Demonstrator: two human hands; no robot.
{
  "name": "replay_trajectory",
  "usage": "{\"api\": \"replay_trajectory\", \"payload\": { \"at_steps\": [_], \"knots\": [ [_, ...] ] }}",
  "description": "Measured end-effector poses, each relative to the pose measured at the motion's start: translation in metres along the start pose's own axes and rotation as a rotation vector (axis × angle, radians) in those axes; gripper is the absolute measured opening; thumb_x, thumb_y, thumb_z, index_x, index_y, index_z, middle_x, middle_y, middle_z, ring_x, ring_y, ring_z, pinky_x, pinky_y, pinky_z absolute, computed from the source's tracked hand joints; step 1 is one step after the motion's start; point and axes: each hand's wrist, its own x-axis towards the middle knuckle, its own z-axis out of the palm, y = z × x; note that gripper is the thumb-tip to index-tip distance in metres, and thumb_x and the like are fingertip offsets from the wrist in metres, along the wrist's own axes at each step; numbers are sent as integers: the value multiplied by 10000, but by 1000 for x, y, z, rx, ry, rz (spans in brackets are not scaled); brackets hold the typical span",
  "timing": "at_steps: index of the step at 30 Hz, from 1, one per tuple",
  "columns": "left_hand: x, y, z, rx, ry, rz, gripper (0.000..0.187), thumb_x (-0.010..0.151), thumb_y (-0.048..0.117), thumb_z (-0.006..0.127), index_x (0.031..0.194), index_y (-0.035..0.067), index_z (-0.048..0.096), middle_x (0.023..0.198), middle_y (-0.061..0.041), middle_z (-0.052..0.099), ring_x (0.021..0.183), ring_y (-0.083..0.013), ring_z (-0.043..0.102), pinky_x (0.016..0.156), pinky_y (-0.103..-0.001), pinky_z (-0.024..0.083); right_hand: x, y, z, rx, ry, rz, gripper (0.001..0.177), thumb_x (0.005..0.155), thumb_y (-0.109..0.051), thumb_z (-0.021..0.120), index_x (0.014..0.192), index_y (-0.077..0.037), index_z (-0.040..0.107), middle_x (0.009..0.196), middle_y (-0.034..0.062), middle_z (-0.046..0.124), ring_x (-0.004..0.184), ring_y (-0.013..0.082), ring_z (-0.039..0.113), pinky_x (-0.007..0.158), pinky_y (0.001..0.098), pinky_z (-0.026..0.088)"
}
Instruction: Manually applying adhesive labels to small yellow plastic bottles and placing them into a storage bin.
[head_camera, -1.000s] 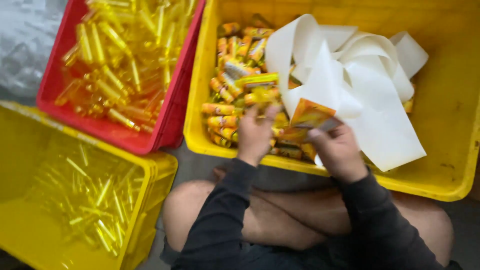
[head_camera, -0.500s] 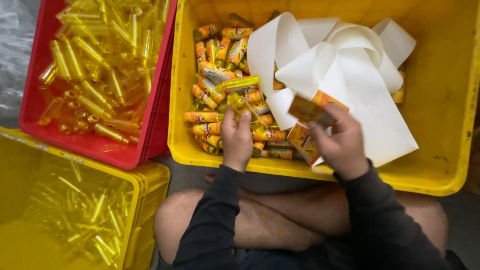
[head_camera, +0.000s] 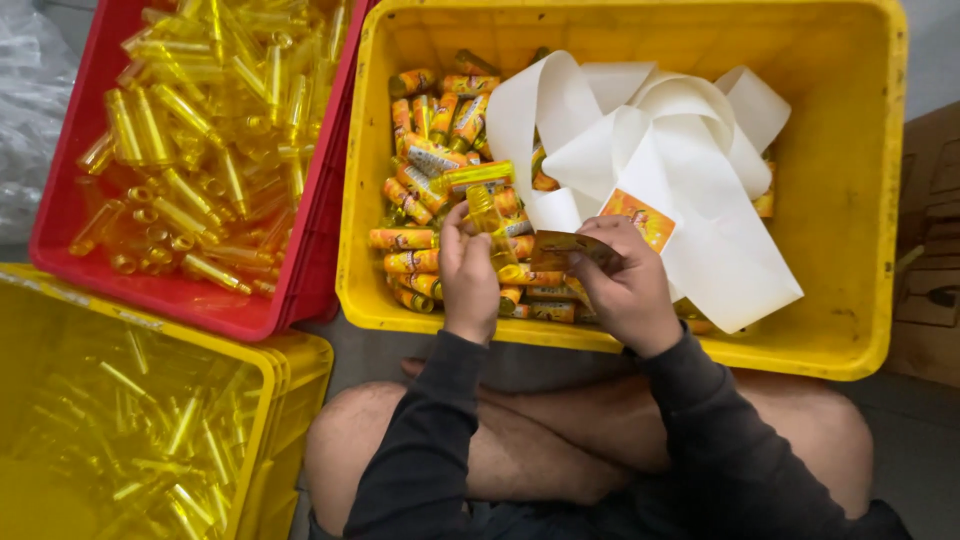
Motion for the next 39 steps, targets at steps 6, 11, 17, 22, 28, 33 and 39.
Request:
{"api": "replay_trajectory", "payload": {
  "at_steps": [6,11,17,22,28,33,39],
  "knots": [
    [4,-12,1,-85,5,-58,504,1013,90,287,1494,-48,344,1155,-183,554,957,-237,665,831,-361,568,-8,15,0,150,22,136,86,934,30,687,1003,21,737,820,132,685,754,188,662,705,334,533],
    [6,-37,-2,-1,1,-87,543,996,106,388,1517,-37,328,1043,-127,579,881,-197,660,759,-313,561,-5,29,-9,193,67,181,115,927,13,709,1038,16,738,817,116,722,752,151,650,711,323,549],
    [12,-48,-1,-21,-41,-95,564,937,29,471,1490,-25,377,1003,-132,587,826,-208,680,714,-349,615,5,19,-13,348,97,340,316,887,14,743,1184,41,638,974,165,743,852,193,709,798,372,614],
    [8,-29,10,-34,-85,-152,570,947,47,426,1505,-32,343,1083,-170,584,885,-223,679,775,-372,620,1,34,-22,384,79,392,307,880,15,747,1166,60,644,975,217,754,836,243,748,771,401,640],
    [9,-59,-3,-178,-133,-184,630,996,63,337,1590,-46,157,1177,-242,634,1032,-278,679,873,-414,604,-8,44,-24,329,87,425,150,955,-81,726,1073,-5,671,856,102,723,788,143,702,700,337,622],
    [9,-73,-5,-211,-280,-37,607,1052,230,370,1585,-32,249,1172,-215,616,1042,-266,629,920,-422,578,-10,38,-18,269,67,436,135,986,-102,705,1069,-2,667,865,90,711,783,122,671,694,322,599],
    [-5,-18,6,-5,-271,-67,753,1070,433,375,1570,-99,189,1575,-415,172,1507,-550,107,1230,-623,86,-13,35,-6,227,37,388,131,985,-81,718,1066,11,675,864,92,709,799,110,647,717,313,576]
  ]
}}
